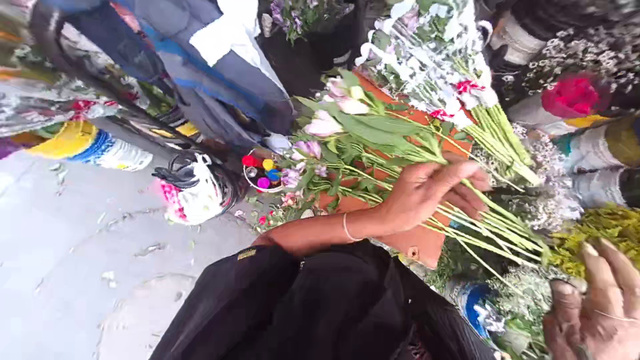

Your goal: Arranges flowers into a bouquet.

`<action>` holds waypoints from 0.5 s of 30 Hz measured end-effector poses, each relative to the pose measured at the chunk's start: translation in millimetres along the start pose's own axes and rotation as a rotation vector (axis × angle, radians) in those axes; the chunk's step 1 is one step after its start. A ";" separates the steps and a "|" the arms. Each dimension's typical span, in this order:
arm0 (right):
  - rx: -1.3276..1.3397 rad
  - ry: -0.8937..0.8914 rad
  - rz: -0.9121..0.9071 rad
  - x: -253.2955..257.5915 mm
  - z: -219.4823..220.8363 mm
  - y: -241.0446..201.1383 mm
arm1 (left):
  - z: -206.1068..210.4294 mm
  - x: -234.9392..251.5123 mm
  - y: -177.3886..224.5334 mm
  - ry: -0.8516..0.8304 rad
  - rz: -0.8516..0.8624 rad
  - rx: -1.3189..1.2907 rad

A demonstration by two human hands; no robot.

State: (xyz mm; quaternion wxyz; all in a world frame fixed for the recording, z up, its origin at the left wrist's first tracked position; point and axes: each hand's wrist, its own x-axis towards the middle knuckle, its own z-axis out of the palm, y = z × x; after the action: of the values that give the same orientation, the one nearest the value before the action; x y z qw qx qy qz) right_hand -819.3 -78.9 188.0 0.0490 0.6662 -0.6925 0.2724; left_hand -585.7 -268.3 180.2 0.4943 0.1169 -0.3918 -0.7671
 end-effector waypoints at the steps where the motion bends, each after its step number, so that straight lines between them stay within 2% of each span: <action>1: 0.020 -0.016 -0.074 17.9 21.0 -20.2 | 6.1 0.1 -0.9 -0.032 -0.020 -0.043; 3: 0.017 0.090 -0.147 43.4 53.1 -46.4 | 2.3 1.5 -1.2 -0.119 -0.015 -0.069; 5: 0.007 0.139 -0.150 62.3 64.4 -46.4 | -24.6 4.4 0.7 -0.241 0.074 0.094; 9: -0.058 0.136 -0.148 84.1 65.7 -10.4 | -102.1 -20.8 7.4 -0.263 0.147 1.098; 10: -0.073 0.116 -0.140 89.5 67.3 -2.4 | -120.5 -28.0 1.8 -0.223 0.244 1.346; 12: -0.059 0.064 -0.120 101.2 75.4 9.8 | -148.6 -33.3 1.7 -0.145 0.326 1.644; 13: -0.023 0.036 -0.113 108.2 81.8 12.5 | -157.1 -32.1 7.3 -0.110 0.279 1.727; 15: 0.078 -0.014 -0.101 124.6 98.6 7.2 | -168.6 -24.6 20.3 -0.067 0.076 1.793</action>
State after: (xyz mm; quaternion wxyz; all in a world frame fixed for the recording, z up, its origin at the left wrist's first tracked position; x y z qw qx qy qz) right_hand -810.4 -234.4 156.0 0.0320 0.7037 -0.6472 0.2915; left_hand -464.7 -333.4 77.4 0.2308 0.4236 -0.8613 -0.1594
